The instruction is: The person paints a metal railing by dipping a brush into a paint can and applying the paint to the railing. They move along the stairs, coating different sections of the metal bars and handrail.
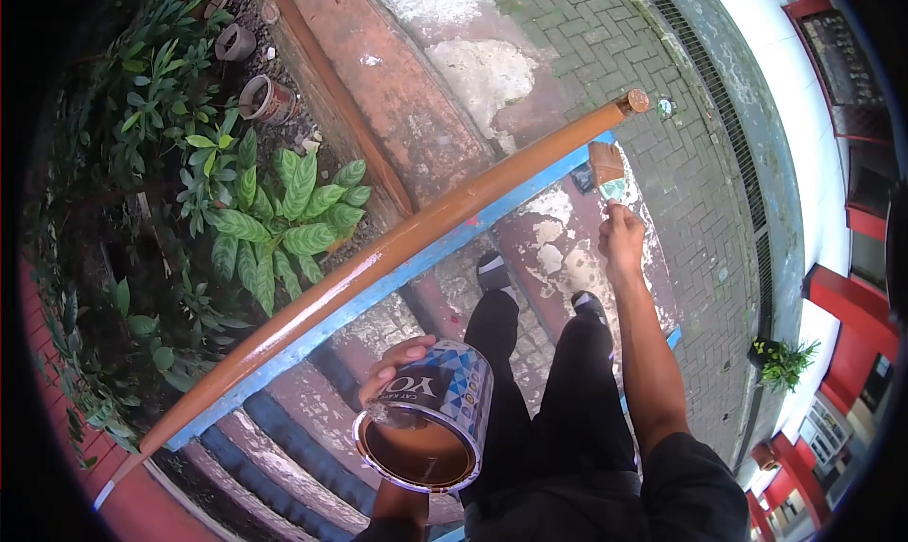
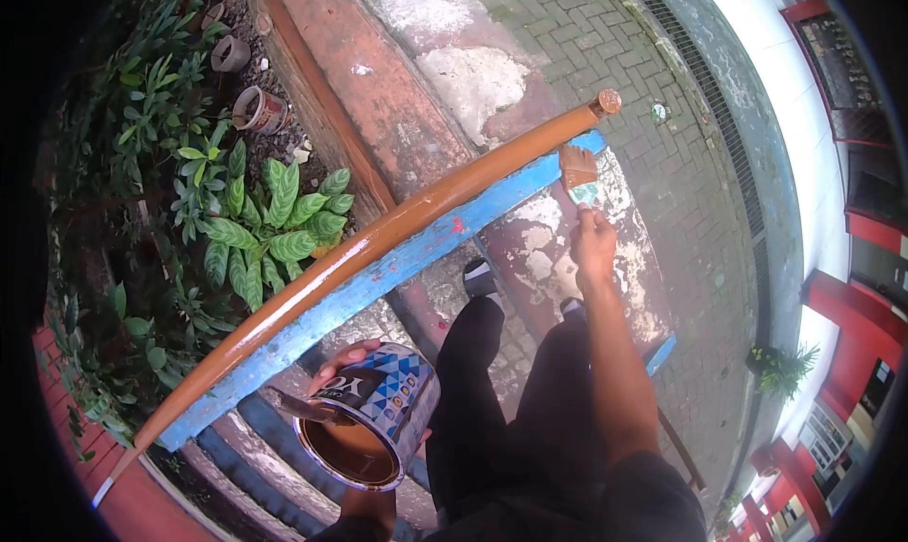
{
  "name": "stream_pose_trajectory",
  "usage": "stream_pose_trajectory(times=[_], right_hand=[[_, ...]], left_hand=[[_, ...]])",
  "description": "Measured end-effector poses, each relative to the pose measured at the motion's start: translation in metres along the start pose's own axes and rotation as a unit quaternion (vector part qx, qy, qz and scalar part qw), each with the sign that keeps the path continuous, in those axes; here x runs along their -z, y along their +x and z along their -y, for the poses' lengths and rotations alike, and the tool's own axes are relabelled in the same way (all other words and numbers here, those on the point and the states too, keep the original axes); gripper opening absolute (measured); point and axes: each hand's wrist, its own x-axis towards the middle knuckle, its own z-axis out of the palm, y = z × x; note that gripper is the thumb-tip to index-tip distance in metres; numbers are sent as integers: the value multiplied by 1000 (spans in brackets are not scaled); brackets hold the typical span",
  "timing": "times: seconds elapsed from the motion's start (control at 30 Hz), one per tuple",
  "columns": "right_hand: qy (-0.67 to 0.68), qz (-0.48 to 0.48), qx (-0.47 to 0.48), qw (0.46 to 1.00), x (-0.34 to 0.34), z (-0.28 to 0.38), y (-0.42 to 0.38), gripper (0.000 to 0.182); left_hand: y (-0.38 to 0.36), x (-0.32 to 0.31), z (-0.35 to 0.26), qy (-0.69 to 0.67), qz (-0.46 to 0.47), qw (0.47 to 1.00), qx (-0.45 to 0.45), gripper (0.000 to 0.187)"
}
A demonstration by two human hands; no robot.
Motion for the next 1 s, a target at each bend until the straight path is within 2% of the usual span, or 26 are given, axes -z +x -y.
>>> stream_pose_trajectory(times=[0.03,0.1,0.23,0.3,0.37,0.4,0.43,0.5,0.57,0.77,0.9,0.97,1.0], right_hand=[[86,-27,-46,995,7,-3,10,25],[70,-24,-23,997,14,-11,13,25],[-10,48,-35,998,17,-41,9,25],[-44,107,24,993,10,-63,5,25],[-94,184,34,978,1,-68,-11,24],[-145,223,72,961,-2,-70,-21,25],[-197,261,108,939,-7,-68,-27,26],[-141,336,173,915,-20,-66,-37,28],[-131,378,221,889,-32,-53,-39,30],[-113,377,208,896,-48,-31,-4,38],[-21,390,145,909,-29,-34,13,38],[63,388,39,919,-14,-34,23,36],[86,377,39,921,-8,-34,27,33]], left_hand=[[-4,-1,7,-2,11,1000,-5,84],[-14,-3,21,-4,34,999,-19,130],[-49,-21,49,41,-46,998,-10,131],[-69,-37,59,86,-78,993,-6,131],[-85,-58,73,-14,-150,988,12,107],[-104,-52,90,51,-109,993,6,119],[-119,-57,98,53,-109,992,21,119],[-136,-71,117,124,-140,981,-54,130],[-164,-82,133,141,-160,976,-44,136],[-204,-106,151,146,-164,975,-44,140],[-214,-120,158,156,-145,977,-23,141],[-215,-130,163,162,-134,977,-24,142],[-217,-139,167,129,-175,976,-14,138]])
